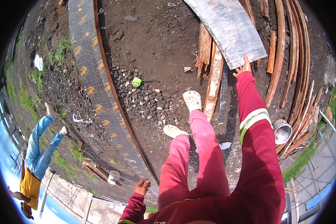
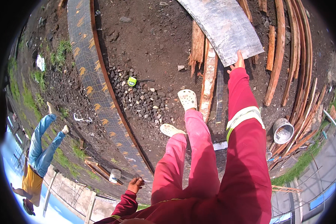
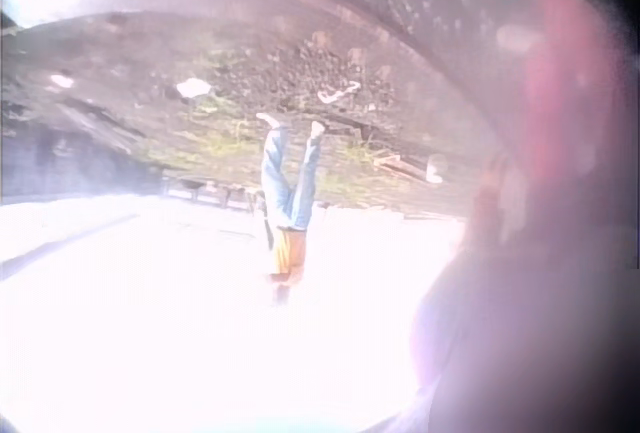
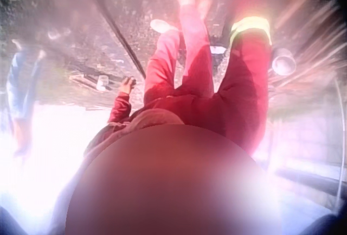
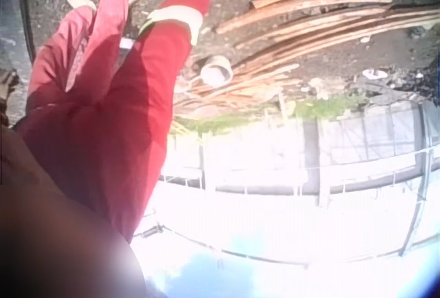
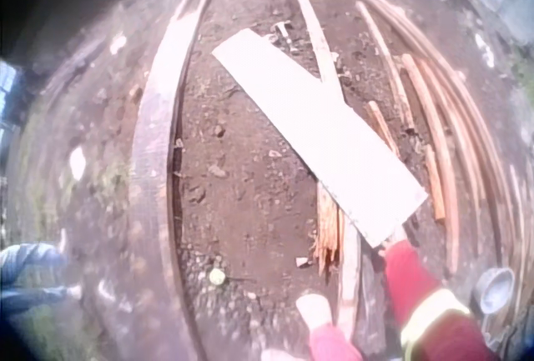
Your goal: The person uses a hammer to tap tiles into place along a curved wooden frame on the ground. They then measure and cut a tile with a hand saw, placing the cut piece into the frame.
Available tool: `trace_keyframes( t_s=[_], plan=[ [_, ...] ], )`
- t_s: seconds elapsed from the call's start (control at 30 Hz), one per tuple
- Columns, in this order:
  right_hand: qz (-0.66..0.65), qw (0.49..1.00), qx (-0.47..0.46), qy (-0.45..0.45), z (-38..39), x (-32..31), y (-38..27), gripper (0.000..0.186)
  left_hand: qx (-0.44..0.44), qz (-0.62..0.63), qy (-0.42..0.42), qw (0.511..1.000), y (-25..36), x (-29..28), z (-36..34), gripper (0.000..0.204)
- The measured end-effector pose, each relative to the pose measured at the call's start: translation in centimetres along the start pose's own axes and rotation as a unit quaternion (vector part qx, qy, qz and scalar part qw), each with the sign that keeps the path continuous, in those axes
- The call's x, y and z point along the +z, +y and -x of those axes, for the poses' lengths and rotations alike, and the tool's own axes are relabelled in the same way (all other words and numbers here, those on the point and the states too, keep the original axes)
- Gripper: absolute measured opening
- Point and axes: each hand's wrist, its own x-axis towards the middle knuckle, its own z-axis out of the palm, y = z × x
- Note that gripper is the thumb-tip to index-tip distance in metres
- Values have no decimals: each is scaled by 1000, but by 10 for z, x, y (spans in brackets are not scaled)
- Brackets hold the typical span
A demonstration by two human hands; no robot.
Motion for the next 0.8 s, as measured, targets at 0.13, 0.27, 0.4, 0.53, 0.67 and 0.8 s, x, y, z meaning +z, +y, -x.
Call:
trace_keyframes(
  t_s=[0.13, 0.27, 0.4, 0.53, 0.67, 0.8],
  plan=[
    [-38, 998, -25, 38, 41, 22, 3, 48, 24, 13, -20, 999, 8, 6, -2, 24],
    [150, 968, -149, -138, 185, 77, 63, 31, 40, 20, -34, 998, 24, 11, 3, 27],
    [60, 948, -157, -270, 334, 140, 134, 26, 122, 67, -58, 989, 38, 10, 20, 21],
    [101, 951, -171, -239, 391, 147, 164, 27, 185, 111, -56, 975, 38, -2, 38, 17],
    [223, 962, -64, -145, 361, 122, 149, 42, 222, 131, -27, 966, 13, -14, 37, 18],
    [175, 983, -50, -40, 299, 44, 84, 33, 245, 133, -24, 960, -36, -22, 15, 22]
  ],
)
